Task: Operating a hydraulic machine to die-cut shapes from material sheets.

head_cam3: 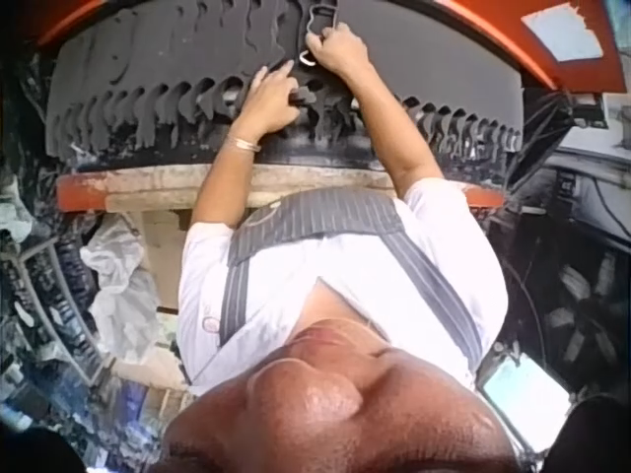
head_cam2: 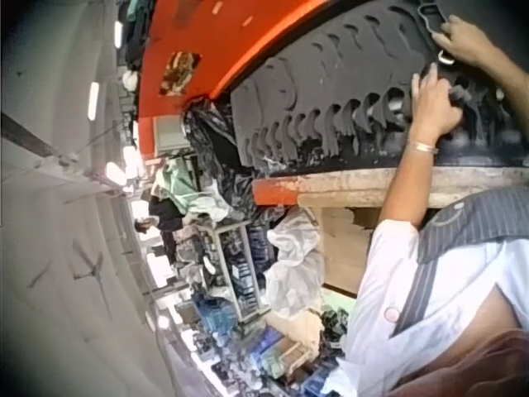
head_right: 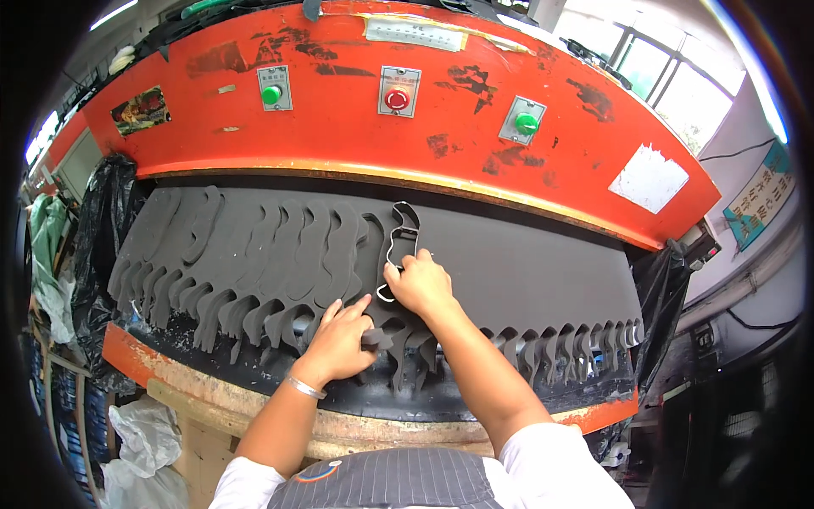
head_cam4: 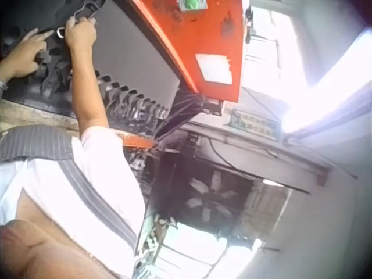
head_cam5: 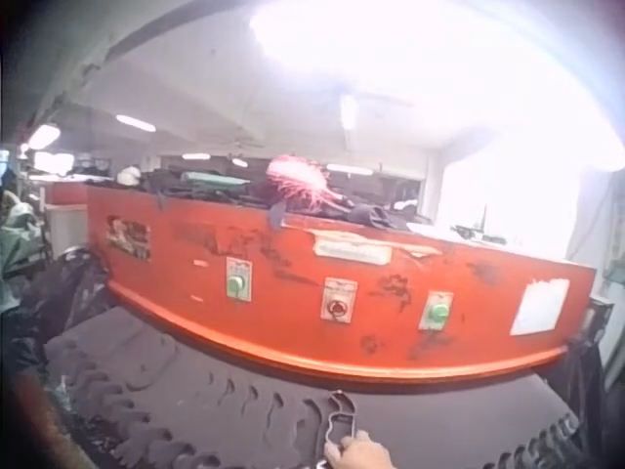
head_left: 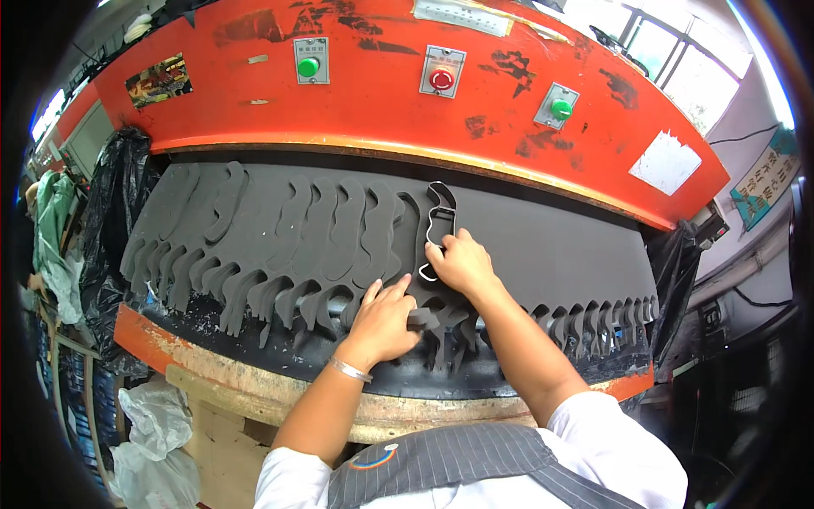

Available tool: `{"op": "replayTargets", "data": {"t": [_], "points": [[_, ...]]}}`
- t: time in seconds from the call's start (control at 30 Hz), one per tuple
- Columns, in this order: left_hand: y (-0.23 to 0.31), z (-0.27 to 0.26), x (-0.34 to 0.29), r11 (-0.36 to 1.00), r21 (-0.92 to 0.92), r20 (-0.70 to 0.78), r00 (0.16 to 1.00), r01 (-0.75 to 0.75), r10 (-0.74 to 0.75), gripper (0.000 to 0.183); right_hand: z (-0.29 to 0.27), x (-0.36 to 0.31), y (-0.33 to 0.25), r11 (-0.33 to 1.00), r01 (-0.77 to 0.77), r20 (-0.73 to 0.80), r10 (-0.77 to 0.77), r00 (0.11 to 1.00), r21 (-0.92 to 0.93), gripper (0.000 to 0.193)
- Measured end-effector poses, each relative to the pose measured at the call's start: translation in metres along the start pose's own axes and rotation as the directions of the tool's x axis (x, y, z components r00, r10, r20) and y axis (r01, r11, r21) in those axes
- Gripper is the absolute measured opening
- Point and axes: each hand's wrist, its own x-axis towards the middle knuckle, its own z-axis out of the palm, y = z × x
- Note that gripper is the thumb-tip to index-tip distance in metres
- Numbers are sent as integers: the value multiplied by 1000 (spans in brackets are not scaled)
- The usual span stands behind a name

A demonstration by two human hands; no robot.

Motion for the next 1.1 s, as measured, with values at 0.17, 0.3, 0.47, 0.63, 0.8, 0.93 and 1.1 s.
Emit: {"op": "replayTargets", "data": {"t": [0.17,0.3,0.47,0.63,0.8,0.93,1.1], "points": [[-16,-7,3,997,-59,-33,998,-58,57,29,22,-11,43,900,435,-128,-433,892,-13,92],[-19,-5,3,993,-53,-39,994,-103,101,30,28,-6,46,889,457,-151,-454,878,-15,96],[-23,-2,-2,990,-42,-67,989,-135,132,33,29,-10,42,868,496,-146,-493,858,-19,92],[-19,-6,0,993,-15,-39,993,-115,114,36,30,-12,41,859,510,-115,-512,851,-50,91],[-8,-8,4,997,5,8,997,-72,72,40,31,-12,46,870,492,-131,-491,861,-32,92],[3,-11,12,999,32,22,999,-27,26,39,16,-5,46,859,506,-82,-511,856,-77,93],[-15,-34,11,901,-428,-148,978,68,-144,22,-21,-14,34,811,536,-330,-452,828,233,89]]}}
